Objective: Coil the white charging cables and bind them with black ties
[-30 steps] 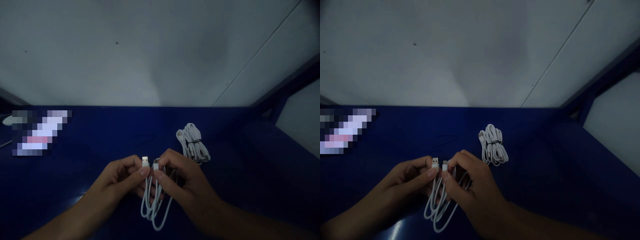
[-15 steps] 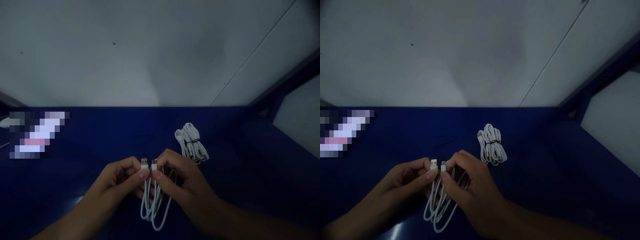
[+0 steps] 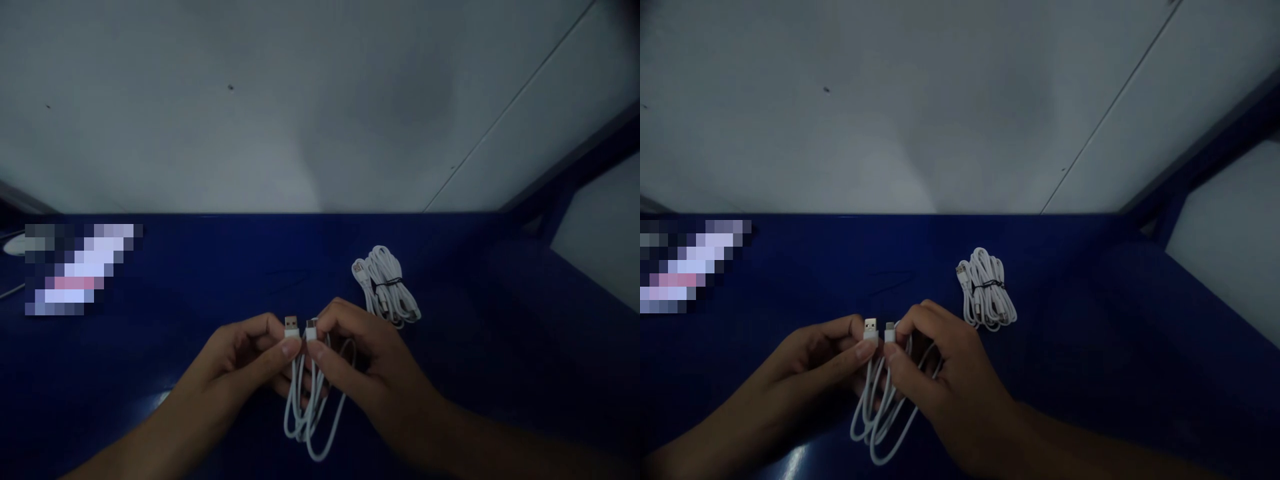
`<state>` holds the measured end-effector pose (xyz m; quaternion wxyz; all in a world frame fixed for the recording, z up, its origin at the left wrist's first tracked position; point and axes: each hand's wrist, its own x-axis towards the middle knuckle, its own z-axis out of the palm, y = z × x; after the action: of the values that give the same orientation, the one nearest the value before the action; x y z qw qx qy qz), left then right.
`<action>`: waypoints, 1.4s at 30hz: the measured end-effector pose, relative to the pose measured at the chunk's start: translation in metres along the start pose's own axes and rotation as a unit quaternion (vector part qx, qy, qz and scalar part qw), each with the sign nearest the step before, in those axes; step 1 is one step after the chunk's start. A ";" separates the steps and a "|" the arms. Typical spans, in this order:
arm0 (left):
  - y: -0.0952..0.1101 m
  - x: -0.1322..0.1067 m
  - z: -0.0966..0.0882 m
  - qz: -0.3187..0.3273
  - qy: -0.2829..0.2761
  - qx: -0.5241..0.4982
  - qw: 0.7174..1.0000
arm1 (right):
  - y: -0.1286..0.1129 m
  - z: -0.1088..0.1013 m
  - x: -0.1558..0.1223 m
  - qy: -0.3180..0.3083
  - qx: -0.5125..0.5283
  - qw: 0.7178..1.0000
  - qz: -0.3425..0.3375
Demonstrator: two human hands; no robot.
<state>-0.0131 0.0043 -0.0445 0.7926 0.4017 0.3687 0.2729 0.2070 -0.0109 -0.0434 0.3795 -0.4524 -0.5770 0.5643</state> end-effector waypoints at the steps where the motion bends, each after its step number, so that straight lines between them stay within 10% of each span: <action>1: 0.000 0.000 0.000 0.001 0.000 0.000 1.000 | 0.000 0.000 0.000 0.000 -0.001 1.000 0.000; 42: -0.001 0.002 -0.004 -0.019 -0.002 0.010 1.000 | -0.001 0.001 0.001 0.005 0.013 1.000 0.000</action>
<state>-0.0153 0.0068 -0.0478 0.7944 0.4029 0.3772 0.2536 0.2055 -0.0099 -0.0428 0.3882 -0.4504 -0.5680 0.5690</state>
